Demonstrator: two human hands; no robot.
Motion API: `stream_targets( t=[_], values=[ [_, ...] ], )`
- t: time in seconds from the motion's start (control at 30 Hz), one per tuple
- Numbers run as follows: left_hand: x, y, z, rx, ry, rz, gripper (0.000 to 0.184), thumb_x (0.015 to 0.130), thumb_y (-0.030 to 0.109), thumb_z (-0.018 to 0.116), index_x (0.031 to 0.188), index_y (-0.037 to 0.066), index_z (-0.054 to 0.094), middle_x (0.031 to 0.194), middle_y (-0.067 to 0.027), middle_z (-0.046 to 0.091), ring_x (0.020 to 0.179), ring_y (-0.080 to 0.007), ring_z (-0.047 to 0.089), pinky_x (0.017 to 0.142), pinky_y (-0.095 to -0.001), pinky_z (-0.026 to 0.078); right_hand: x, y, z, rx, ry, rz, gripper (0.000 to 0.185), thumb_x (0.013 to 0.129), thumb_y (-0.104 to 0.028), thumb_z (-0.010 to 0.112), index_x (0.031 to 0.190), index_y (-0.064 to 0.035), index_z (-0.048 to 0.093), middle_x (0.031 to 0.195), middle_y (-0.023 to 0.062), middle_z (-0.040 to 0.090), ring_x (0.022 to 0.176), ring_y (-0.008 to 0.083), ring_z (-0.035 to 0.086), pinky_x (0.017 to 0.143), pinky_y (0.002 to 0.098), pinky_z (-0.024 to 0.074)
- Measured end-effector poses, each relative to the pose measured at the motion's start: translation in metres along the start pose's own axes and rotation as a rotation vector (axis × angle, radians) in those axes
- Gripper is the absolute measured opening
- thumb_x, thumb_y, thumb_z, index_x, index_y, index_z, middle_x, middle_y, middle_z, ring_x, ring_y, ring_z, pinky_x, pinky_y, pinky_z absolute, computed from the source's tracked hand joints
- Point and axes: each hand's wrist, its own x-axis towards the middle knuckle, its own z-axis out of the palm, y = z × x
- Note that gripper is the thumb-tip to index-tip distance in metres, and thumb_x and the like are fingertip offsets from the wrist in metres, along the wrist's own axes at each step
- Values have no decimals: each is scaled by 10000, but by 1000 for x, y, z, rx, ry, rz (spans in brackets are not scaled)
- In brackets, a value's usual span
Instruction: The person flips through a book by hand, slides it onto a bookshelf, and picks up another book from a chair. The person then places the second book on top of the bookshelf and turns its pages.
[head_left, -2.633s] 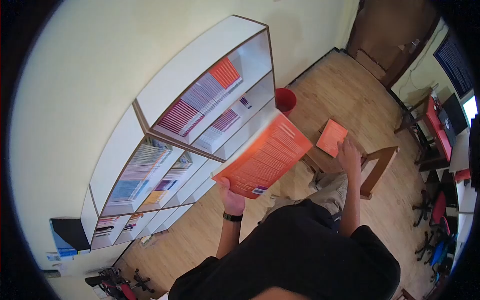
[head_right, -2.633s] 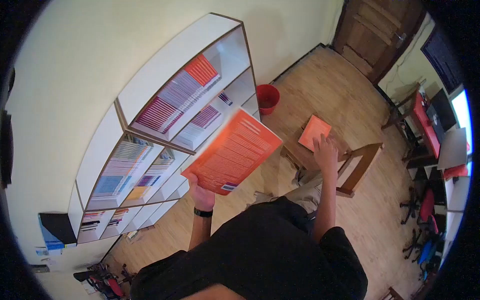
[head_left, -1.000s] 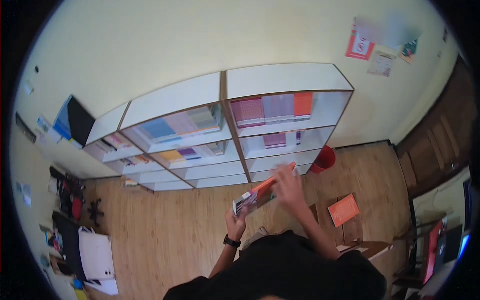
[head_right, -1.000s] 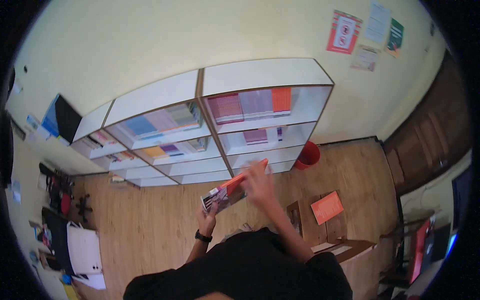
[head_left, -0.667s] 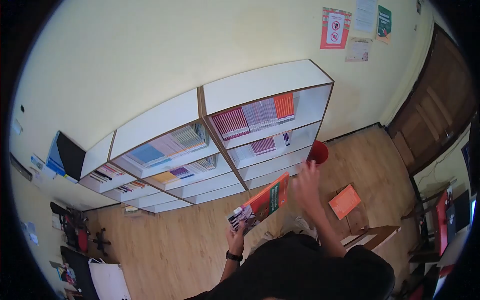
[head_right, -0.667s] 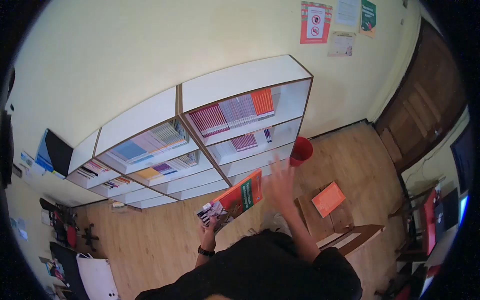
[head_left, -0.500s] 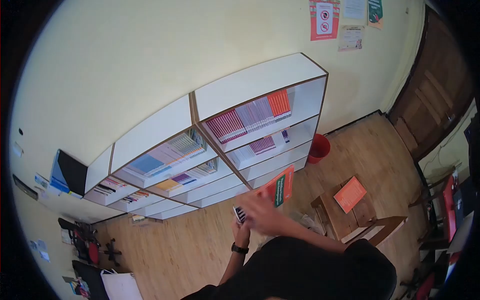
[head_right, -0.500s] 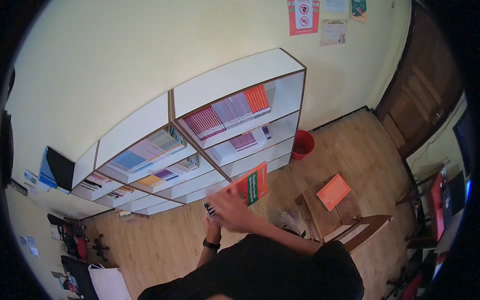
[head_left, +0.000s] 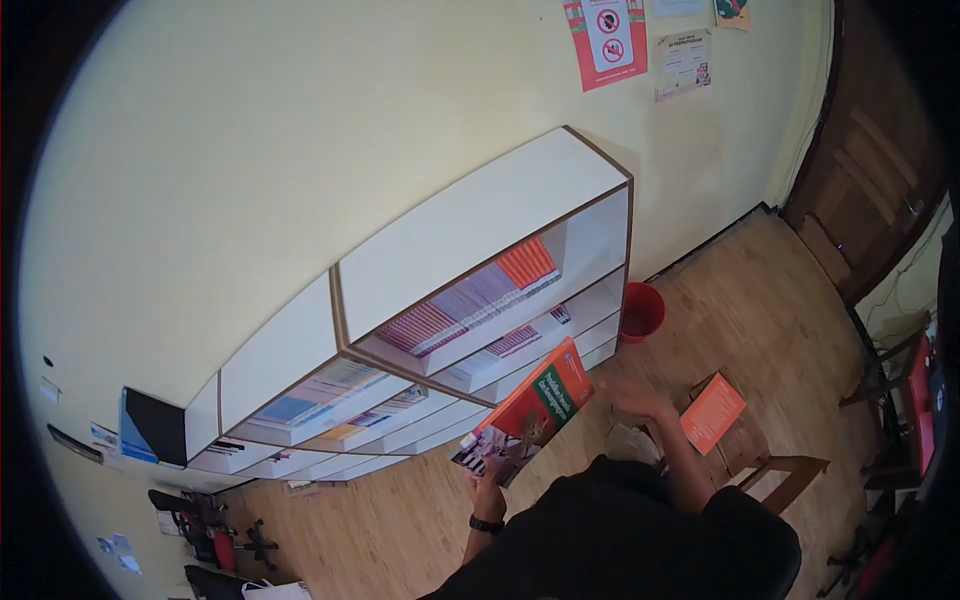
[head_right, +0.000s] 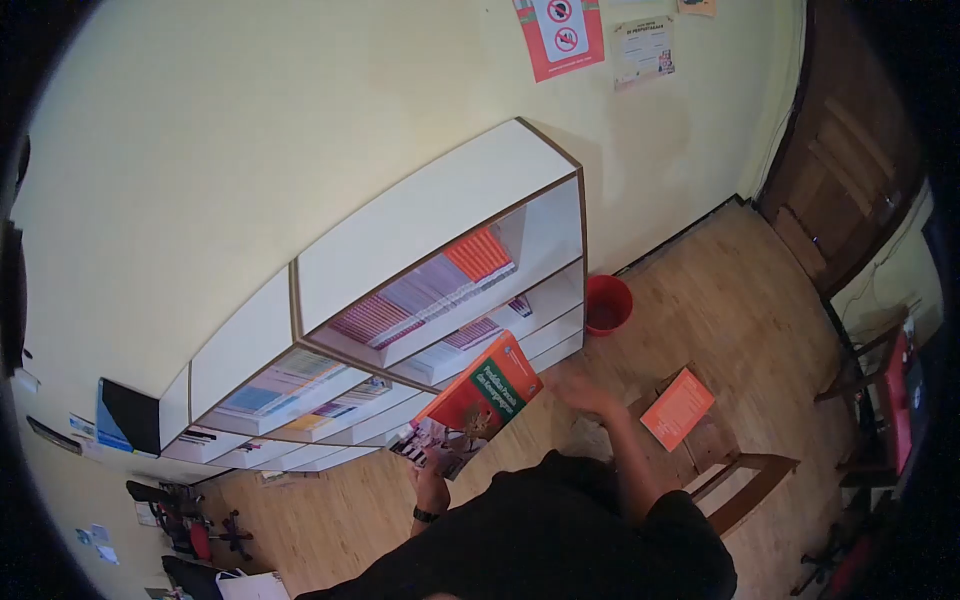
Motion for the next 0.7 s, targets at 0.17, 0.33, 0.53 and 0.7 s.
stream_targets(
  t=[0.17, 0.33, 0.53, 0.7],
  values=[
    [43, -19, 71, -135, -103, -13, 307, 945, 88, 575, 1237, 26, 509, 1146, -74, 610, 1045, -209, 592, 923, -358, 471, 24, -24, -27, 105, -410, -200, 435, 953, -386, 546, 1139, 7, 550, 1133, 170, 630, 1150, 289, 562, 986, 363, 419],
    [74, -15, 118, 404, -497, 25, 445, 833, -5, 636, 1258, 40, 511, 1366, -152, 500, 1214, -252, 522, 1026, -393, 409, 75, -9, -16, 1414, -147, -27, 154, 923, -122, 599, 1063, -65, 573, 1028, 31, 625, 988, 175, 599, 897, 321, 459],
    [107, -22, 173, 522, -640, 32, 699, 818, 131, 736, 1399, 62, 353, 1406, -186, 453, 1283, -303, 468, 1049, -422, 392, 120, 35, -69, 1245, -3, -110, 285, 872, 35, 583, 1127, -92, 566, 1036, -15, 632, 960, 132, 592, 877, 286, 448],
    [138, -57, 205, 615, -351, -138, 709, 853, 249, 726, 1409, 30, 344, 1293, -168, 561, 1226, -244, 518, 992, -374, 436, 161, 19, -118, 832, -83, -221, 360, 824, 82, 611, 1164, -12, 538, 1058, 39, 636, 997, 125, 570, 908, 310, 444]
  ],
)
